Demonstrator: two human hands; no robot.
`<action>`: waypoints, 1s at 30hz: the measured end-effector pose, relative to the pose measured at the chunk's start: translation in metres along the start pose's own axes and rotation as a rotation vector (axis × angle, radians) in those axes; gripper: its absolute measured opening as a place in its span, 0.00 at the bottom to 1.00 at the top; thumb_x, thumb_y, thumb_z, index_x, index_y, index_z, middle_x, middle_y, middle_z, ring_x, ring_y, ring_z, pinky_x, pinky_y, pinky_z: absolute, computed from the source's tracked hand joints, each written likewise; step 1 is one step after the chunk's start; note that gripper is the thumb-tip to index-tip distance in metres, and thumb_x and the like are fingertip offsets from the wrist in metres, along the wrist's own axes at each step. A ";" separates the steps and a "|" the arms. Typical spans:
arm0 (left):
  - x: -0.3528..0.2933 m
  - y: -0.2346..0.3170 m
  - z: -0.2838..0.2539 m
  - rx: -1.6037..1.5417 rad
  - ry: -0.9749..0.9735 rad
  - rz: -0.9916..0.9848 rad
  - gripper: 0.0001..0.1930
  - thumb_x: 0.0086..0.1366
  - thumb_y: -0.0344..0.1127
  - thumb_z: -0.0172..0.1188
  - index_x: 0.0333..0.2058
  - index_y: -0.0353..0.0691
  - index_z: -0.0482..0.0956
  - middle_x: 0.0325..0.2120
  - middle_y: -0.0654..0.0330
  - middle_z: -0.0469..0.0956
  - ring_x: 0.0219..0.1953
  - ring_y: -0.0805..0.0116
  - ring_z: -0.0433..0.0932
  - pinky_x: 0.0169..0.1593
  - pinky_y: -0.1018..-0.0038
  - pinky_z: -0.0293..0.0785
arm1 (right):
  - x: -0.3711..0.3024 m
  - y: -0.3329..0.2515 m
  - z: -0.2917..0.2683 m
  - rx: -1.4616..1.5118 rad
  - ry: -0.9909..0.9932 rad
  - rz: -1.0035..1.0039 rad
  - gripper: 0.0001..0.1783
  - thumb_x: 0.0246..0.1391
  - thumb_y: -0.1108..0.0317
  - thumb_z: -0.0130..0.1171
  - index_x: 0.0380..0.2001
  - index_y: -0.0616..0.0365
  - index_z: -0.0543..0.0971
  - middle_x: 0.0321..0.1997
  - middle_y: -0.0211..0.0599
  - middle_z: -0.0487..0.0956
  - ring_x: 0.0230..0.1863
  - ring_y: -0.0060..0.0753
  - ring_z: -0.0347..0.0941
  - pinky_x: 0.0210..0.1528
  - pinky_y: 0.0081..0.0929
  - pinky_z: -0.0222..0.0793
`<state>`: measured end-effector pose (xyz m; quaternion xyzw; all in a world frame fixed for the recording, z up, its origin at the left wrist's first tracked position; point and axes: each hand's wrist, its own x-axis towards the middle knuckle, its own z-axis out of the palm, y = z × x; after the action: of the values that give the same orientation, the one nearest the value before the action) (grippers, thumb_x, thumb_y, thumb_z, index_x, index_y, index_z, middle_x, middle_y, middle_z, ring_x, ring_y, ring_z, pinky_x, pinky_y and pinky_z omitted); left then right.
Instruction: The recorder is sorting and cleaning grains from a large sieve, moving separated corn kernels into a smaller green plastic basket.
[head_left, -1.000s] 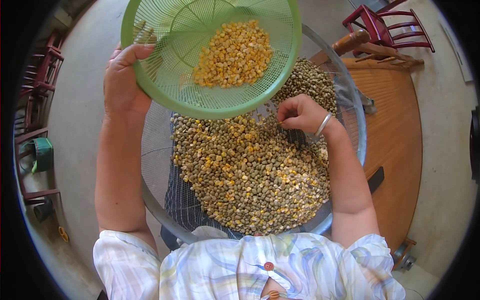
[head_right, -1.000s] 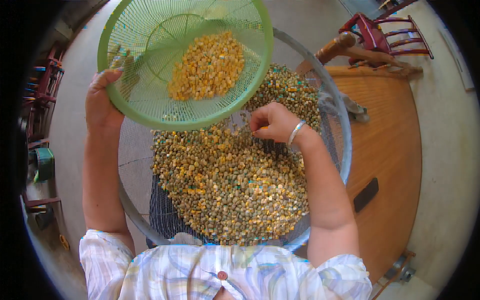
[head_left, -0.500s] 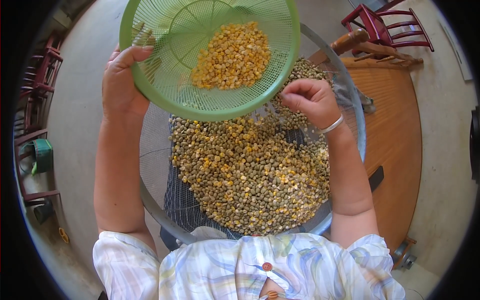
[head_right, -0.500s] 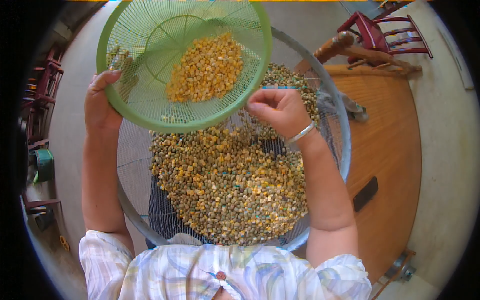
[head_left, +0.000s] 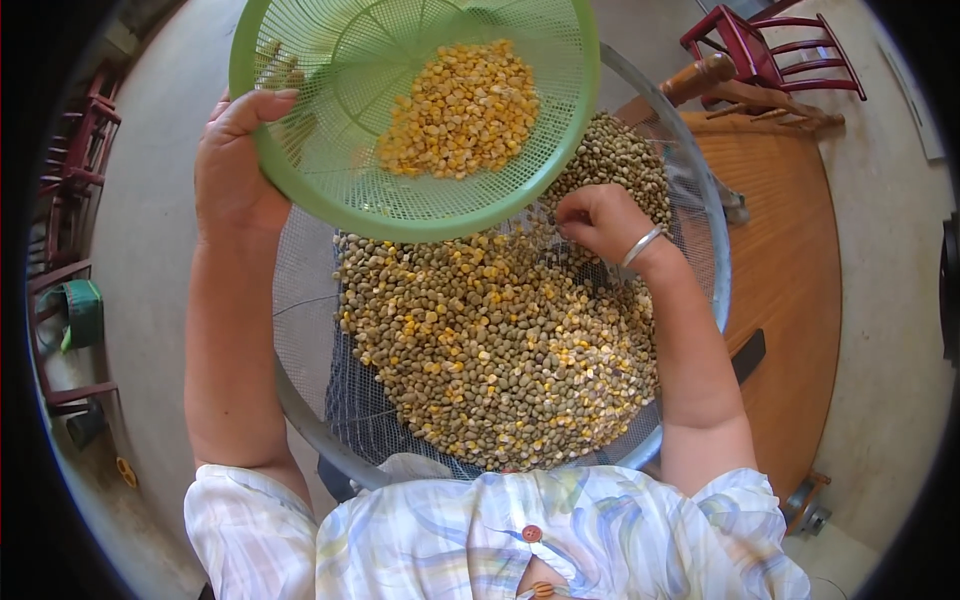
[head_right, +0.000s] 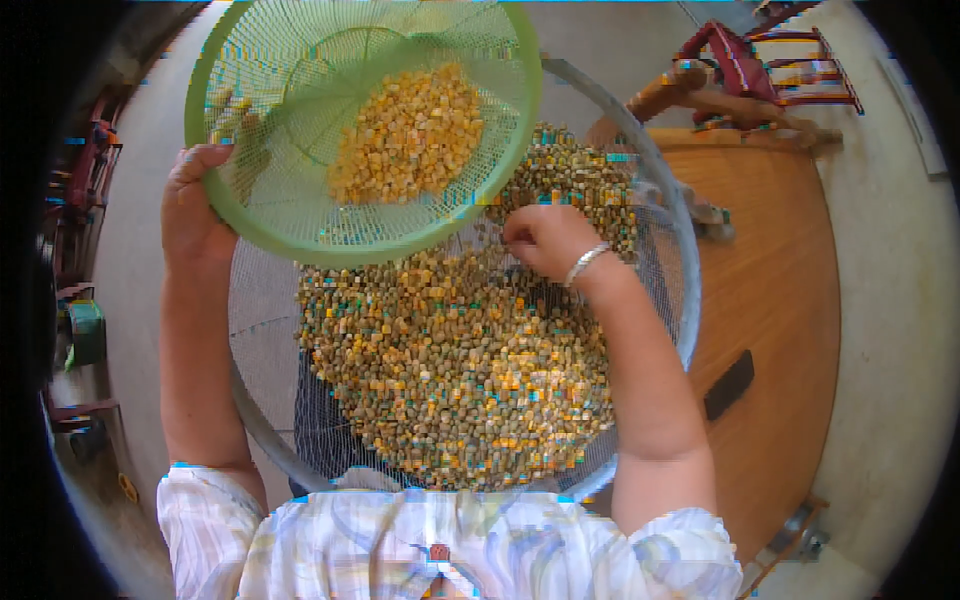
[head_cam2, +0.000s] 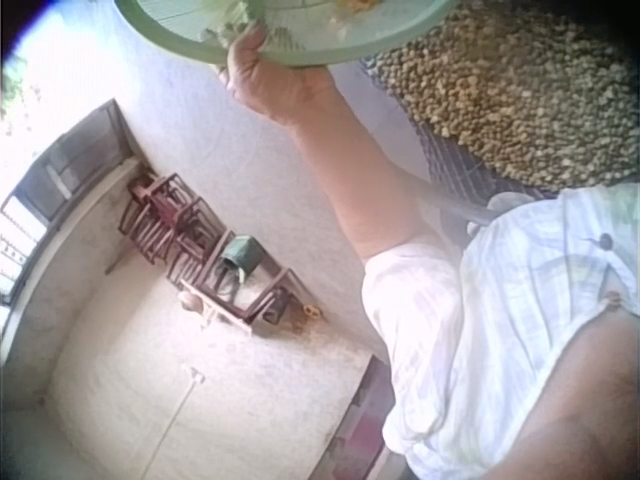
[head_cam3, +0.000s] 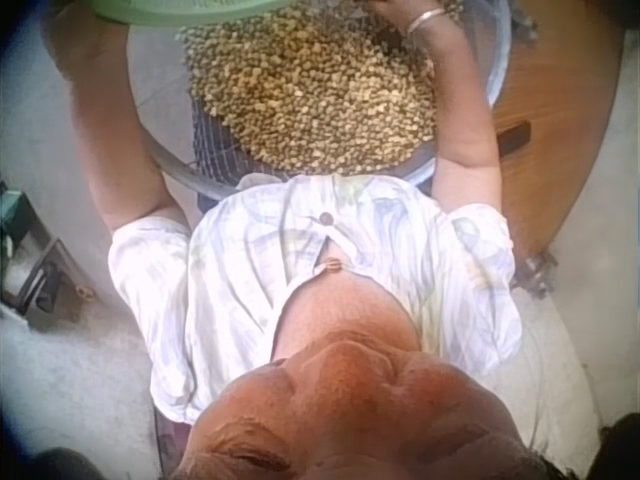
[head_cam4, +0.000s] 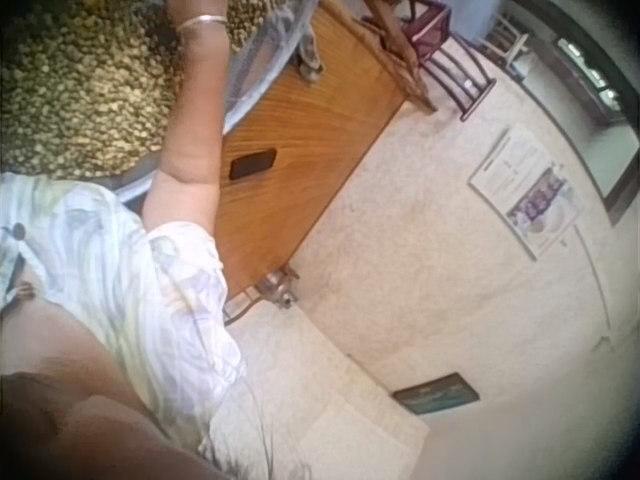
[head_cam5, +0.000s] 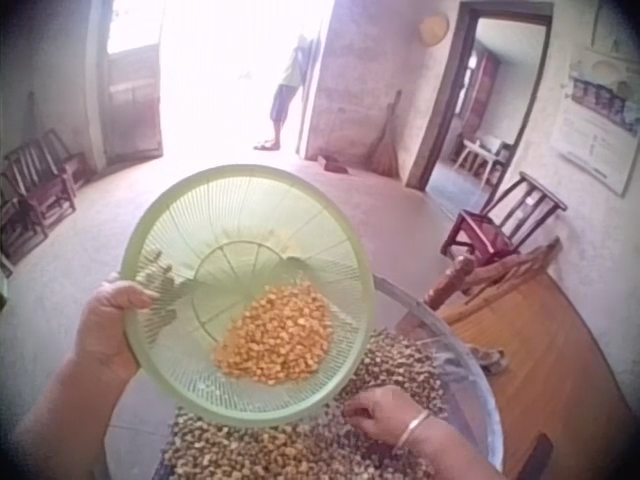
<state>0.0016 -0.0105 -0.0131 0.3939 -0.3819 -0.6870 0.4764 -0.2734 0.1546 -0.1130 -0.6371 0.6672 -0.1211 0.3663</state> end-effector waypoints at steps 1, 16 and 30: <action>0.004 0.000 0.000 -0.042 -0.048 -0.026 0.13 0.51 0.22 0.49 0.38 0.30 0.66 0.33 0.52 0.73 0.32 0.62 0.75 0.37 0.69 0.77 | 0.001 -0.001 0.006 0.051 0.073 -0.090 0.07 0.35 0.75 0.61 0.24 0.62 0.77 0.23 0.38 0.77 0.25 0.31 0.74 0.29 0.25 0.69; 0.004 0.001 0.004 0.019 0.022 -0.001 0.12 0.51 0.22 0.50 0.36 0.32 0.64 0.29 0.55 0.70 0.31 0.64 0.74 0.35 0.71 0.76 | 0.000 -0.011 0.013 0.016 0.090 -0.222 0.07 0.37 0.75 0.59 0.25 0.61 0.78 0.27 0.39 0.77 0.28 0.37 0.74 0.34 0.28 0.70; 0.003 0.001 0.006 0.015 0.024 -0.026 0.14 0.50 0.22 0.51 0.38 0.31 0.64 0.30 0.54 0.71 0.32 0.63 0.74 0.36 0.71 0.76 | -0.002 -0.047 -0.015 1.199 0.313 -0.060 0.06 0.47 0.73 0.56 0.29 0.65 0.76 0.25 0.35 0.77 0.26 0.22 0.73 0.27 0.18 0.69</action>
<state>-0.0046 -0.0124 -0.0102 0.4108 -0.3759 -0.6855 0.4690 -0.2474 0.1443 -0.0728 -0.3138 0.5107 -0.5770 0.5549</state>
